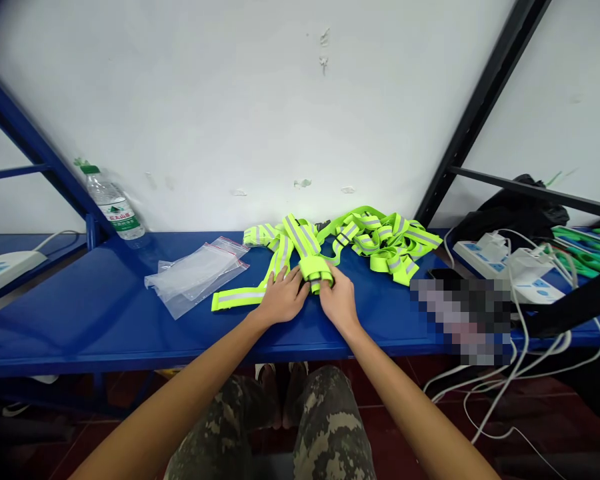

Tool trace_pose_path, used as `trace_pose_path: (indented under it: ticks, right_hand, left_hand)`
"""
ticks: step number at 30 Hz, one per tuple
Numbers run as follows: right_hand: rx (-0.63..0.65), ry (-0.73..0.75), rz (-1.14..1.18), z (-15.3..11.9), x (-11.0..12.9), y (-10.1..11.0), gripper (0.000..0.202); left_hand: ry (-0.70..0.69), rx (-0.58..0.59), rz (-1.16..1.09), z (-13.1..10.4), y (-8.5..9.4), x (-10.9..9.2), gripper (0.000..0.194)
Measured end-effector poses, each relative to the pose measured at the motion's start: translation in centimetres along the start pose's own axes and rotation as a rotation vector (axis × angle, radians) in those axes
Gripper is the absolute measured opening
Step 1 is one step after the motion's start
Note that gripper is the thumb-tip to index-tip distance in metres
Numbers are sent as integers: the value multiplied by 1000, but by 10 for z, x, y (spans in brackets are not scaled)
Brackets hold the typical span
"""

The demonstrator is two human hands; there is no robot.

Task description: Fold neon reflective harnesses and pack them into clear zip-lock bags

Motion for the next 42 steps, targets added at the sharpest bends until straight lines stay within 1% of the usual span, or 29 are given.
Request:
trace_pose_path:
  ticks: [3,6,8,9,11,13,15,16,17,20,21,23,26,29,32,36,42]
  right_hand:
    - [104,157,-218,-5,20,-12,55]
    - [208,246,-431,-10,28,-23,59]
    - [258,260,-568,-10,28,-28,61]
    - [274,257,-632,-9,28,-29,61]
    - [291,239,-757,-7,27,-31,60]
    - [316,213,-873,-5,28,-32,52]
    - [331,195,-960,-2,28,-33,42]
    - [331,191,-987,-2,28,-33,38]
    - [329,188,-1002,-1,28,-33,36]
    - [331,175,-1016,0,26,-31,35]
    - [328,173,-1018,0,24,-31,36]
    - [305,179,-1017,-1,24,-29,35]
    - [235,205,-979,-1,25,-25,34]
    - [196,253,-918,-1,25,-24,39]
    - [210,299,-879,-2,22,-23,39]
    - [231,311,-831,-2,18,-21,36]
    - [220,418,-861,-7,26,-21,30]
  left_hand:
    - [-7,-22,-148,1,5,8,62]
    - [30,-135,-367,-2,21,18,75]
    - [61,-219,-442,-7,33,22,77]
    - [73,-246,-460,-10,38,24,74]
    - [103,-270,-501,-13,45,25,62]
    - [148,-272,-576,-15,47,28,50]
    - [197,-268,-628,-16,46,31,46]
    - [199,-264,-617,-16,46,30,47]
    - [180,-254,-578,-16,45,28,52]
    - [33,-210,-377,-16,40,17,76]
    - [-25,-196,-321,-16,38,13,77]
    - [-94,-176,-269,-16,35,9,70]
    - [-86,-176,-282,-14,31,14,57]
    - [-80,-202,-282,-12,30,18,55]
    - [-54,-219,-199,-11,30,21,54]
    - [-26,-161,-93,-12,28,19,51]
    - [0,-130,26,-14,28,13,48]
Point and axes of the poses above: each hand's wrist, its own z-axis towards the middle knuckle, its own y-axis out of the back of the hand, x = y × z, the point moved 7 cm from there along z, towards the middle knuckle, and after that the axes turned 1 degree about z, right-handed, at the moved point
